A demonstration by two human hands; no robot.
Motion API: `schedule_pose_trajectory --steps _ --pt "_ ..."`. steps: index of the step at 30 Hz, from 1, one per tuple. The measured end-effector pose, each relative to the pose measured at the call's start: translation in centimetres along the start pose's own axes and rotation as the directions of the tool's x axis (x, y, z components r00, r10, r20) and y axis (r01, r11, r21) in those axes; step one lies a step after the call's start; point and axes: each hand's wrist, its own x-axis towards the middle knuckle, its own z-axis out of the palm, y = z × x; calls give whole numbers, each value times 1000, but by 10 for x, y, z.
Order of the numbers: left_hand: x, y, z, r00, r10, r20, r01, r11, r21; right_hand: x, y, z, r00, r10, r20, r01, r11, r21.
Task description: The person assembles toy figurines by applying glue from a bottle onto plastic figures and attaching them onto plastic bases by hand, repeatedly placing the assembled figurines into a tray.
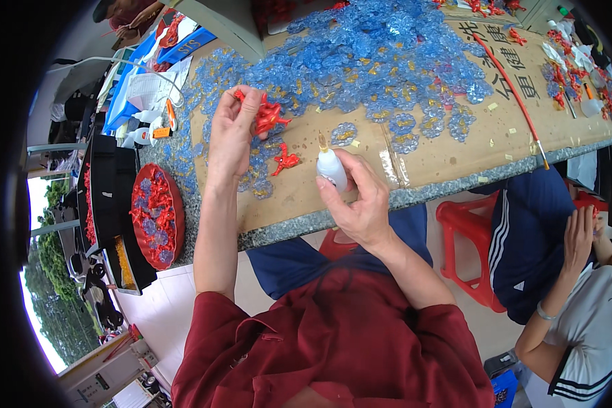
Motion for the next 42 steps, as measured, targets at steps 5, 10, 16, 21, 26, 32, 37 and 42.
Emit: schedule_pose_trajectory --steps 5,10,16,21,26,32,37,42 --pt "7 1 -4 999 41 25 -38 991 -127 -1 -2 0 1000 13 18 -13 1000 -18" --pt "1 7 -8 996 90 -14 -91 978 -185 -1 -4 1 999 11 31 -11 1000 -27" --pt "-48 5 -5 970 -193 149 244 789 -563 1 -7 -2 997 72 1 -72 992 103" --pt "-103 -11 13 955 -236 178 291 652 -700 -4 -34 8 968 231 95 -246 948 202" --pt "-134 -32 22 951 -275 142 269 508 -818 -9 -44 13 942 270 199 -311 925 218" --pt "-144 -43 -2 939 -212 272 341 684 -644 1 -52 -9 848 377 373 -465 867 181" --pt "-156 -47 -10 944 -252 212 311 895 -320 -3 -59 -5 799 336 499 -362 931 -48" --pt "-159 -54 -16 867 -345 361 487 429 -761 -18 -63 -8 920 208 332 -180 977 -113"
